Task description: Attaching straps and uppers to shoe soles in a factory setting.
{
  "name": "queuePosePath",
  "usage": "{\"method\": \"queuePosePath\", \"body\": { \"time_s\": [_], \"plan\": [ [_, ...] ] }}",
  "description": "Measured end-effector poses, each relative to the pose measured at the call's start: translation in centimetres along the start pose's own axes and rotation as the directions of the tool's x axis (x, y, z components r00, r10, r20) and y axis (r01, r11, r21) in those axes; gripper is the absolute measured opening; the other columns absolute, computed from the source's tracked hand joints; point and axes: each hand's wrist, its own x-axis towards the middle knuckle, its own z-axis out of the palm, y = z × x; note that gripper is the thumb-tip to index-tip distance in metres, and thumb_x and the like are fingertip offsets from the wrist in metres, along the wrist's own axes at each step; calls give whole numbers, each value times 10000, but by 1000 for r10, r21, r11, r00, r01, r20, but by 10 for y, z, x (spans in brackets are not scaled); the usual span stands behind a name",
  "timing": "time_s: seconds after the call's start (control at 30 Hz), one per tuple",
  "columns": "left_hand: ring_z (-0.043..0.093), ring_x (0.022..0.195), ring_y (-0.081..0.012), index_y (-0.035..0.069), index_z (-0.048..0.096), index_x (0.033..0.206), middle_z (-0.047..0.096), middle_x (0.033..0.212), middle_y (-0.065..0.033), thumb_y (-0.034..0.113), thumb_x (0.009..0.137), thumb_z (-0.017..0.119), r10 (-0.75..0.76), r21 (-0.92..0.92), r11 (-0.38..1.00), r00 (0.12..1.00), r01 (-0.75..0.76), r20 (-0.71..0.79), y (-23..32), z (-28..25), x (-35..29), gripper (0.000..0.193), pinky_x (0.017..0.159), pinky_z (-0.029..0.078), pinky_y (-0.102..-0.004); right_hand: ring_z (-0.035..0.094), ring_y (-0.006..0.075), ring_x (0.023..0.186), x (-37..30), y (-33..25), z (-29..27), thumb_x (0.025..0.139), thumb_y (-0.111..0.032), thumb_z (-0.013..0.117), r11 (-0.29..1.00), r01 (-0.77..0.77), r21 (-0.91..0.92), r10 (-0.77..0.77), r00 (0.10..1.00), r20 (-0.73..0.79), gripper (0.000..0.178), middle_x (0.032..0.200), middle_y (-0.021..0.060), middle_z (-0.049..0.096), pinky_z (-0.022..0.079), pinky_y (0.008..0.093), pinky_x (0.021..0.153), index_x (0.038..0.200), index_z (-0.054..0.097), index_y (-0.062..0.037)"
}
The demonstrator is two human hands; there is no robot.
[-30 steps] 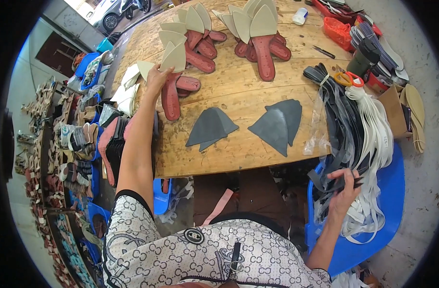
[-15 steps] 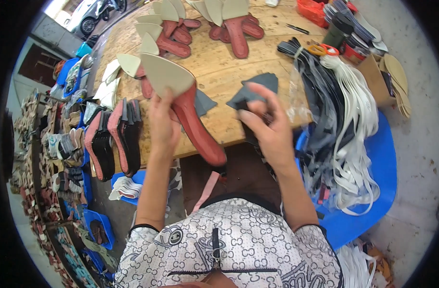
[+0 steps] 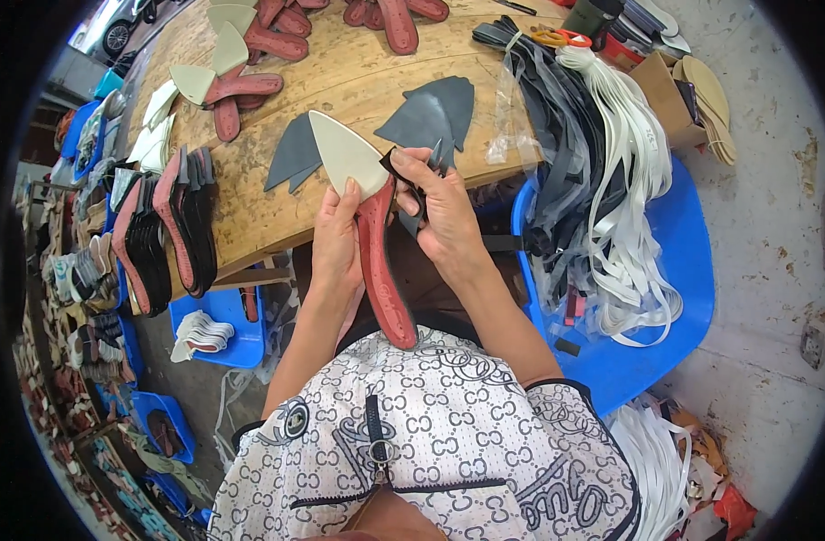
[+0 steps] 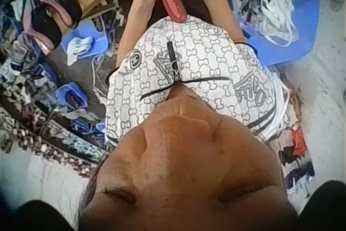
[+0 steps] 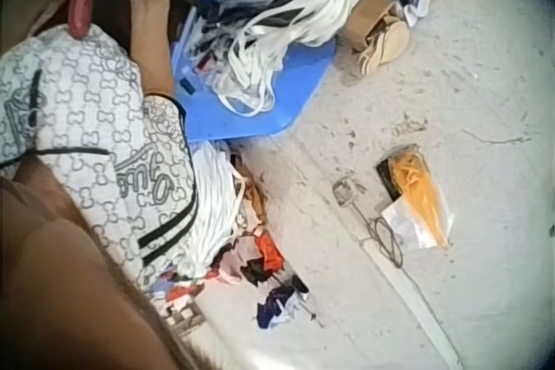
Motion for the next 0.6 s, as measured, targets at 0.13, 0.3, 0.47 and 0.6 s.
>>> {"method": "queuePosePath", "body": {
  "time_s": [0.13, 0.3, 0.47, 0.6],
  "plan": [
    [635, 973, -154, 41, 491, 1226, 621, 1108, -89, 173, 998, 508, 29, 20, 999, 998, -28, -58, -5, 0, -1, 263, 832, 552, -302, 474, 42, 589, 1, 7, 1, 831, -83, 724, 997, 6, 81, -1, 998, -62, 106, 773, -14, 585, 332, 178, 453, 857, 621, -86],
    [633, 983, -162, 34, 484, 1230, 617, 1121, -92, 164, 996, 514, 52, 41, 998, 997, -49, -65, -5, -3, -1, 270, 839, 552, -305, 479, 30, 616, 4, 12, -2, 805, -70, 743, 993, -14, 115, 22, 997, -69, 123, 778, -35, 576, 325, 174, 444, 838, 627, -94],
    [629, 994, -160, 30, 480, 1230, 613, 1132, -91, 150, 989, 525, 84, 52, 995, 992, -80, -95, -7, -3, 6, 273, 848, 550, -303, 488, 38, 627, 3, 12, 0, 859, -132, 703, 954, 68, -291, -107, 987, -120, 109, 776, -21, 577, 338, 184, 465, 805, 633, -68],
    [613, 983, -132, 34, 477, 1202, 610, 1109, -81, 166, 987, 539, 182, 204, 963, 983, -178, 0, -5, -5, 21, 260, 841, 532, -286, 524, 131, 653, 16, 6, -14, 905, -177, 642, 172, 550, -817, -538, 748, 390, 200, 759, 61, 559, 402, 268, 559, 848, 632, 14]
  ]
}}
